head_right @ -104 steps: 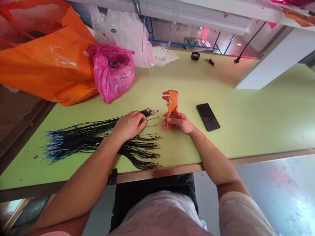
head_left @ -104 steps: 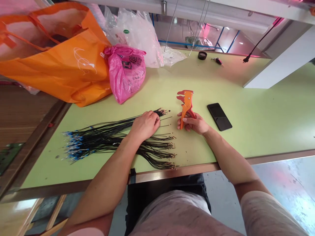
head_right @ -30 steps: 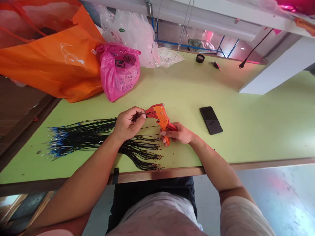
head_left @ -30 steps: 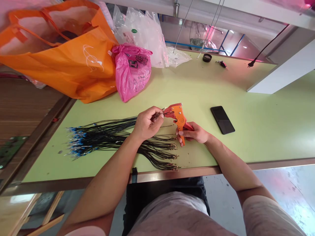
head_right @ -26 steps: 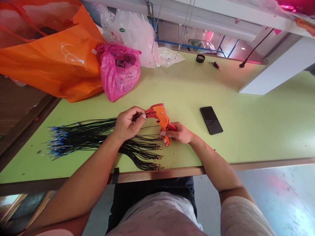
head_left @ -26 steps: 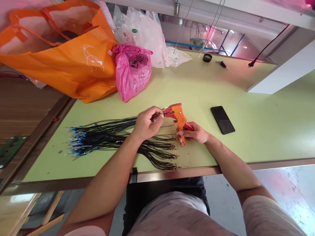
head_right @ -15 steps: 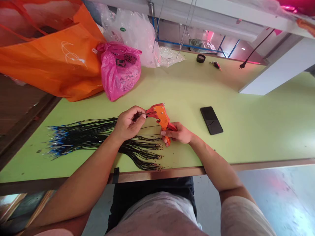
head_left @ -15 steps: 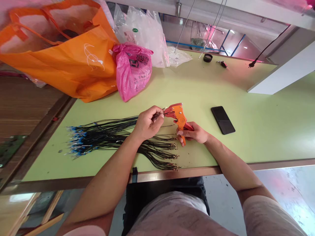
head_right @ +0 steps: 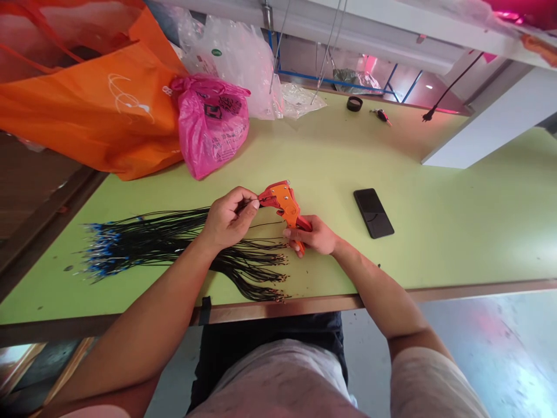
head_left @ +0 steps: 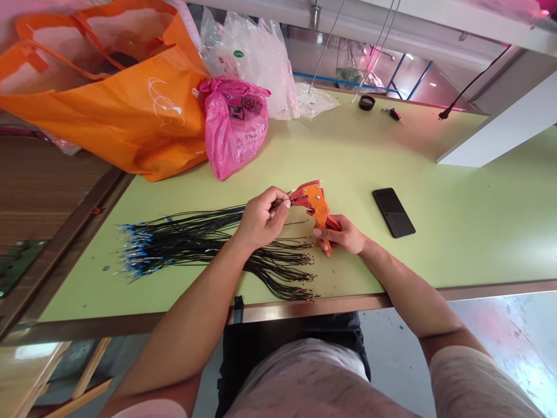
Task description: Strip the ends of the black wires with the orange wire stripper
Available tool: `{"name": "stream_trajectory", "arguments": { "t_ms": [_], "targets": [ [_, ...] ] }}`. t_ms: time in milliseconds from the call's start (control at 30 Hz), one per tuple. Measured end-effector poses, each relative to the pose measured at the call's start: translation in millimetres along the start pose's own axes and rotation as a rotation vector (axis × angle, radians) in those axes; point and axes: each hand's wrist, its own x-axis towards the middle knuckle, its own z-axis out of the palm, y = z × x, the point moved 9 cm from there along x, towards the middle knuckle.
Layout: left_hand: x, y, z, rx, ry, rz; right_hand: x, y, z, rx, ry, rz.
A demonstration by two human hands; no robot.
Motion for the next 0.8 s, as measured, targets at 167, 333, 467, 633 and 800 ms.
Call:
{"name": "stream_trajectory", "arguments": {
  "t_ms": [167,333,467,633,800],
  "targets": [
    [-0.3,1.2,0.4,-0.003,-0.008,0.000,0.3,1.0,0.2,0.018,-0.019,0.006],
    [-0.7,-5.3,3.0,-0.045,-0.022,-0.053,-0.8,-3.4,4.7,-0.018,-0.130,-0.033],
    [-1.1,-10.0,7.5,-0.071,-0.049,-0.087,-1.4,-3.4,6.1,-0.026,-0.150,-0.044],
    [-2.0,-11.9,5.5,-0.078,-0.023,-0.083,-0.5,-1.4,4.3,-0.003,-0.127,-0.043],
    [-3.4,-10.8,4.0,-0.107,-0.001,-0.069,-0.2,-1.4,3.2,0.040,-0.129,-0.042]
  ]
}}
